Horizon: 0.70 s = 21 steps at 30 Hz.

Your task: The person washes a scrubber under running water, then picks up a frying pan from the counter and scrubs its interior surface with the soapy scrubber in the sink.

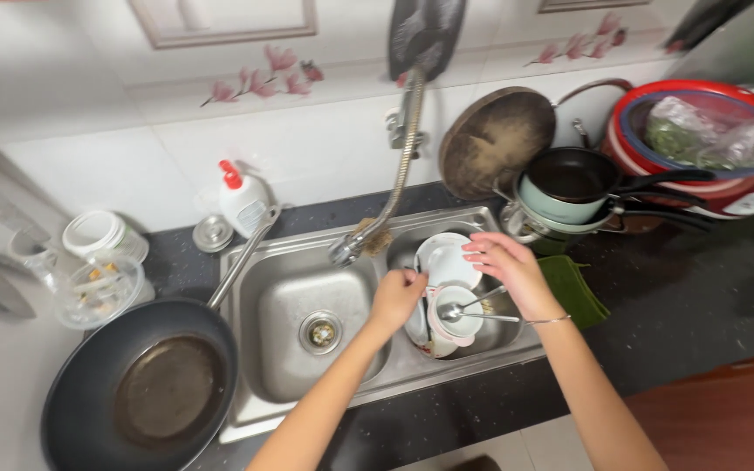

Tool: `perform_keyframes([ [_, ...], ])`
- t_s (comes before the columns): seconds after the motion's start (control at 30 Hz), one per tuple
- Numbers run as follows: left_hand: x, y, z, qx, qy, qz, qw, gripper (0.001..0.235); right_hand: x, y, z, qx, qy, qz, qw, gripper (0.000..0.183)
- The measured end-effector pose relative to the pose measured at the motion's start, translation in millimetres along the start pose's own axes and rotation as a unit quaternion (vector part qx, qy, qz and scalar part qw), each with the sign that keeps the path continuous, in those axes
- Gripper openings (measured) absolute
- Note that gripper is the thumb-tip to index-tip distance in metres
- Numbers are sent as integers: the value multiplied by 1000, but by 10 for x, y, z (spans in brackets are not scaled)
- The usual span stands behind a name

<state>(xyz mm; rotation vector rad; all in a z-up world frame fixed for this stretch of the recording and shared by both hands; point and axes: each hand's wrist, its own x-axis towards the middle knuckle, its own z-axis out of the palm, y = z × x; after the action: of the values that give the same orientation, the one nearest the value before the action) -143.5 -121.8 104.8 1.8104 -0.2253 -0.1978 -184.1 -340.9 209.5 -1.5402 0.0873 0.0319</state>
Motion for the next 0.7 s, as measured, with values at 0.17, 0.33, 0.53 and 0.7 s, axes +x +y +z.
perform_keyframes([
  [0.17,-4,1269,616,-63,42,83,994,61,-389,-476,-633,37,84,-45,995,34],
  [0.33,184,2081,1654,-129,26,235,963,55,-810,-903,-1537,61,132,-81,986,35],
  [0.53,-107,3445,2950,-224,-188,361,886,15,-1402,-1275,-2869,100,144,-145,974,31],
  [0.7,-85,3891,4133,-270,-255,374,850,20,-1920,-1409,-3977,103,158,-179,966,26],
])
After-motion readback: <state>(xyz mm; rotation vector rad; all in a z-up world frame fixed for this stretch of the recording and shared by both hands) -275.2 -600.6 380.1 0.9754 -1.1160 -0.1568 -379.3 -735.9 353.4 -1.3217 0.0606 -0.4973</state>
